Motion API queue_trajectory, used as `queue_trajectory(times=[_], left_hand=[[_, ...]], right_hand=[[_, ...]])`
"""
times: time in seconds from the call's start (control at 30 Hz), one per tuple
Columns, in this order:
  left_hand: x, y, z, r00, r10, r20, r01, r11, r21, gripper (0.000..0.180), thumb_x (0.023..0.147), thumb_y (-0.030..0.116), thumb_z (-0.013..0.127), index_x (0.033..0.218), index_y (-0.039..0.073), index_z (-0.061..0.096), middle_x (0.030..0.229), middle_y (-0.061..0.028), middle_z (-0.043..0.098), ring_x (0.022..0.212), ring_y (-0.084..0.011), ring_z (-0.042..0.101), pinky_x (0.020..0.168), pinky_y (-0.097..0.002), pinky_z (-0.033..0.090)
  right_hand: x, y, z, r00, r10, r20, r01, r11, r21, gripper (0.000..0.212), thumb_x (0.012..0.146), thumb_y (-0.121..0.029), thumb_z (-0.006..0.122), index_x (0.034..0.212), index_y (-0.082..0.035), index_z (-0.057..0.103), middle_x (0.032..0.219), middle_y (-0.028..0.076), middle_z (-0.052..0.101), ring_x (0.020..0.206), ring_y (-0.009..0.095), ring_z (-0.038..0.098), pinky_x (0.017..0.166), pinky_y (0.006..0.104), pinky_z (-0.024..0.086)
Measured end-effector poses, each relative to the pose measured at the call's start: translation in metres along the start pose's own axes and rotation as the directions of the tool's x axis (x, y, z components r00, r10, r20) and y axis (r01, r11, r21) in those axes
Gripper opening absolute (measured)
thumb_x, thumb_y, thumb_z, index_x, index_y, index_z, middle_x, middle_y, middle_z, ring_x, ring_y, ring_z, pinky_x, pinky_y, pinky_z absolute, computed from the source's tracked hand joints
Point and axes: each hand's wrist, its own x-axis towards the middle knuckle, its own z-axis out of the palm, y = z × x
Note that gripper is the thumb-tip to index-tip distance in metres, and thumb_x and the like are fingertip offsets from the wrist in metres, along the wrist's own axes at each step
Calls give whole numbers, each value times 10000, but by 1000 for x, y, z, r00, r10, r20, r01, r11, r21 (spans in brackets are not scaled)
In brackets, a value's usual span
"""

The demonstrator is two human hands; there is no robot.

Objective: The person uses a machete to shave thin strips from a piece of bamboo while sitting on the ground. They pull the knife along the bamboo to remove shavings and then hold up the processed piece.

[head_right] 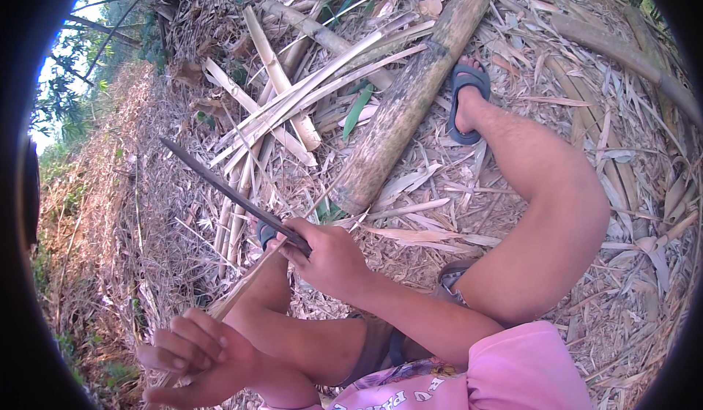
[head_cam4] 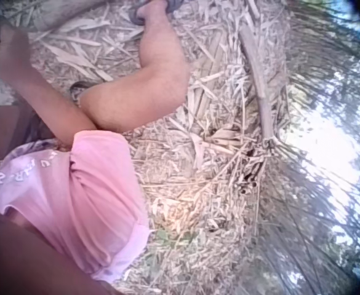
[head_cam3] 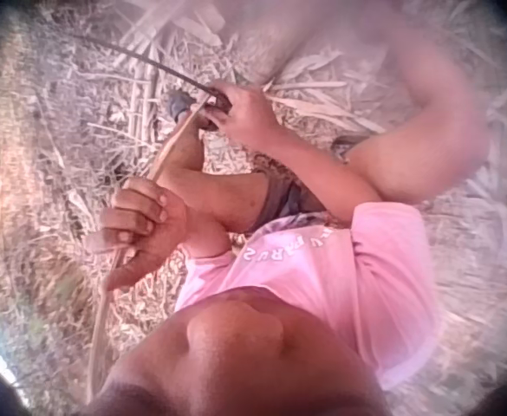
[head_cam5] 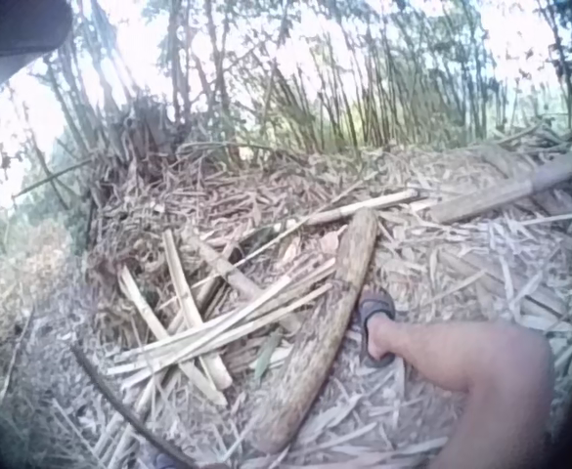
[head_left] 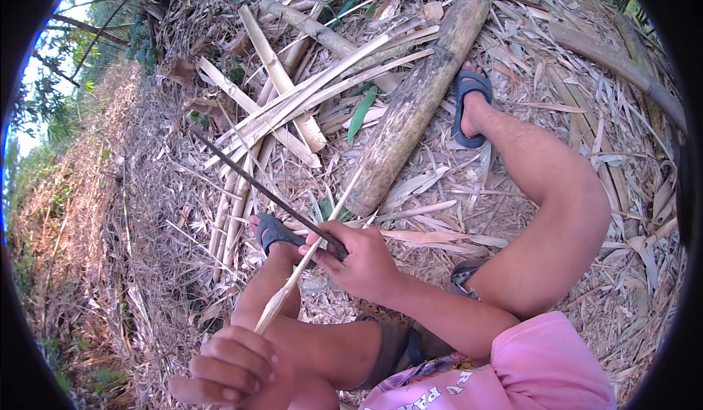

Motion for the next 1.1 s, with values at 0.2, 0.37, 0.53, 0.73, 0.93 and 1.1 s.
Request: queue_trajectory(times=[0.2, 0.37, 0.53, 0.73, 0.93, 1.1], left_hand=[[-20, -31, -5, 1000, -9, 3, 8, 989, 151, 552, 987, 600, 371, 777, 91, 415, 575, -21, 398, 460, -128, 392, 456, -263, 331], [-18, -31, -20, 978, -181, 102, 173, 981, 83, 561, 1023, 510, 300, 680, 77, 399, 478, -21, 351, 411, -121, 316, 407, -279, 271], [-15, -26, -26, 973, -225, 60, 219, 971, 94, 507, 1026, 377, 280, 623, 88, 385, 417, -12, 311, 360, -100, 238, 368, -271, 204], [-13, -31, -32, 968, -245, 53, 240, 967, 81, 457, 1012, 328, 296, 633, 93, 396, 421, -12, 322, 364, -102, 224, 387, -275, 215], [-12, -23, -41, 951, -306, -50, 308, 951, 33, 437, 1020, 319, 285, 651, 112, 395, 446, -8, 311, 385, -101, 199, 419, -282, 239], [-11, -23, -58, 934, -334, -126, 337, 941, 9, 402, 1027, 314, 284, 687, 129, 391, 452, 7, 297, 388, -94, 185, 416, -272, 240]], right_hand=[[-8, 2, -2, 999, -22, 30, 23, 999, -32, 223, 833, -200, 774, 937, -32, 670, 623, 90, 611, 494, 166, 574, 486, 313, 443], [-5, 4, -7, 984, 41, 176, -23, 994, -103, 347, 855, -207, 697, 1161, -78, 595, 638, 111, 606, 593, 324, 636, 545, 428, 494], [-24, -20, -32, 950, 114, 291, -86, 990, -108, 667, 856, -212, 686, 1408, -10, 371, 595, 48, 487, 482, 194, 546, 478, 334, 441], [-51, 6, -51, 946, 109, 306, -16, 957, -290, 419, 971, -410, 554, 1127, -25, 497, 663, 116, 638, 544, 282, 650, 462, 376, 488], [-53, 16, -39, 950, -57, 307, 177, 909, -378, 394, 990, -426, 517, 920, -43, 575, 625, 139, 625, 544, 309, 648, 458, 419, 491], [-39, 31, -49, 925, 231, 302, -49, 860, -508, 424, 999, -416, 496, 800, -44, 539, 628, 199, 613, 560, 412, 623, 480, 498, 491]])
